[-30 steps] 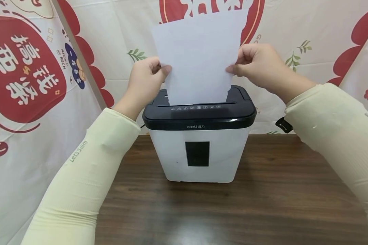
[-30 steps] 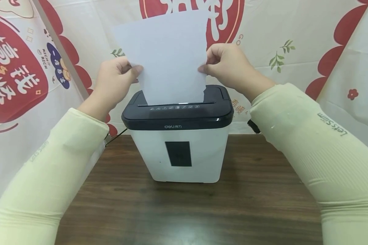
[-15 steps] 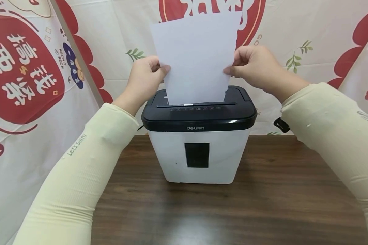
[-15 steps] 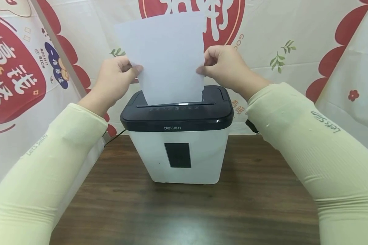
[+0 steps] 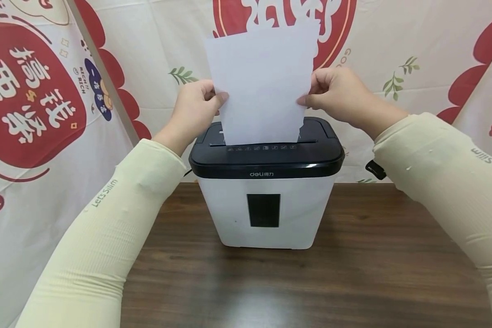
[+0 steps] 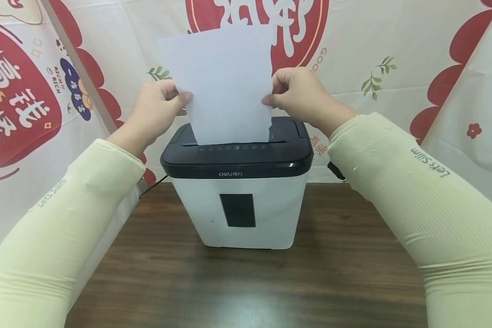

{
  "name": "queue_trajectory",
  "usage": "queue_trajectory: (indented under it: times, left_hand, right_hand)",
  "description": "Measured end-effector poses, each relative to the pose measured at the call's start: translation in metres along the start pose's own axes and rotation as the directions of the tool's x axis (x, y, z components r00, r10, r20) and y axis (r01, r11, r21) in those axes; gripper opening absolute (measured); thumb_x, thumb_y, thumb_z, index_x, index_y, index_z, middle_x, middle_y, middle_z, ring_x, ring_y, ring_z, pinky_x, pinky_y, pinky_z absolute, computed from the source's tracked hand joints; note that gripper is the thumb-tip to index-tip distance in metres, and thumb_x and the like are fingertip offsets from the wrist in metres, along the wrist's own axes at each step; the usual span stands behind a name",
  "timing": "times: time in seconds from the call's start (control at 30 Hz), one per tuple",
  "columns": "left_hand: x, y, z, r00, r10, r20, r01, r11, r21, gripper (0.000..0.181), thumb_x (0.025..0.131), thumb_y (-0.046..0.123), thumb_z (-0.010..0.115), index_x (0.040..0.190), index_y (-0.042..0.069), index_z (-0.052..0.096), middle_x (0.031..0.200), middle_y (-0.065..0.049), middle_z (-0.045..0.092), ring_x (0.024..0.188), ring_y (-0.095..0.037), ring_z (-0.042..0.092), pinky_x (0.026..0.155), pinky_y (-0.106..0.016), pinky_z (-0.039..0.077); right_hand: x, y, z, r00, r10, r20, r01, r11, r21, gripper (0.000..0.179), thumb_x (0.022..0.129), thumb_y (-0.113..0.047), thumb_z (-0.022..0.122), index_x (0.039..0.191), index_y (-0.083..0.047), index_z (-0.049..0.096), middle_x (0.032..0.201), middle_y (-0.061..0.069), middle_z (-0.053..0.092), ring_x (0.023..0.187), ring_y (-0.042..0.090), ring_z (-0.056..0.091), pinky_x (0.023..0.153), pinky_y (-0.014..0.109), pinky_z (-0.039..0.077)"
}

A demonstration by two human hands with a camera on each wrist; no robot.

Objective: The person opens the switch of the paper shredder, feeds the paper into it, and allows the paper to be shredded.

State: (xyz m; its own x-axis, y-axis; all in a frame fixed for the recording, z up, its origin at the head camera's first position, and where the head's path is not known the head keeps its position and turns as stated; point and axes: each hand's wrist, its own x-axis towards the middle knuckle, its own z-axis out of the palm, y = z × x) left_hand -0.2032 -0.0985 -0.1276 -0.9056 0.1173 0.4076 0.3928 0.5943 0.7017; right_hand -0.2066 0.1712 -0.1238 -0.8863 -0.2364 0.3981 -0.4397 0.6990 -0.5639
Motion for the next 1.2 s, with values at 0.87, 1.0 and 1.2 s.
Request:
queue_trajectory:
  times: [0.87, 1.0, 1.2]
  left_hand:
    - [0.004, -0.012, 0.004, 0.997, -0.029, 0.068, 0.025, 0.998, 0.05, 0.022, 0.098, 0.014, 0.054, 0.111, 0.003, 0.068, 0.101, -0.01, 0.066, 0.082, -0.019, 0.06, 0.074, -0.025, 0.046]
    - [0.004, -0.015, 0.005, 0.997, -0.033, 0.074, 0.028, 0.997, 0.069, 0.022, 0.098, 0.015, 0.054, 0.111, 0.003, 0.068, 0.1, -0.011, 0.067, 0.082, -0.019, 0.059, 0.07, -0.026, 0.042]
    - [0.003, -0.016, 0.006, 0.994, -0.047, 0.102, 0.037, 0.994, 0.099, 0.025, 0.098, 0.015, 0.054, 0.118, 0.005, 0.066, 0.104, -0.011, 0.067, 0.085, -0.02, 0.059, 0.072, -0.027, 0.043]
  right_hand:
    - [0.007, 0.003, 0.007, 0.992, 0.034, 0.121, -0.025, 0.997, -0.075, 0.019, 0.089, -0.018, 0.07, 0.093, 0.0, 0.065, 0.083, 0.012, 0.067, 0.083, 0.022, 0.054, 0.065, 0.029, 0.044]
    - [0.007, 0.003, 0.008, 0.991, 0.031, 0.129, -0.02, 0.996, -0.087, 0.019, 0.089, -0.018, 0.069, 0.093, 0.0, 0.065, 0.082, 0.013, 0.067, 0.082, 0.023, 0.054, 0.064, 0.028, 0.045]
    - [0.01, 0.003, 0.009, 0.987, 0.044, 0.156, -0.027, 0.993, -0.113, 0.021, 0.088, -0.02, 0.071, 0.09, 0.0, 0.064, 0.083, 0.014, 0.067, 0.082, 0.024, 0.054, 0.064, 0.03, 0.045]
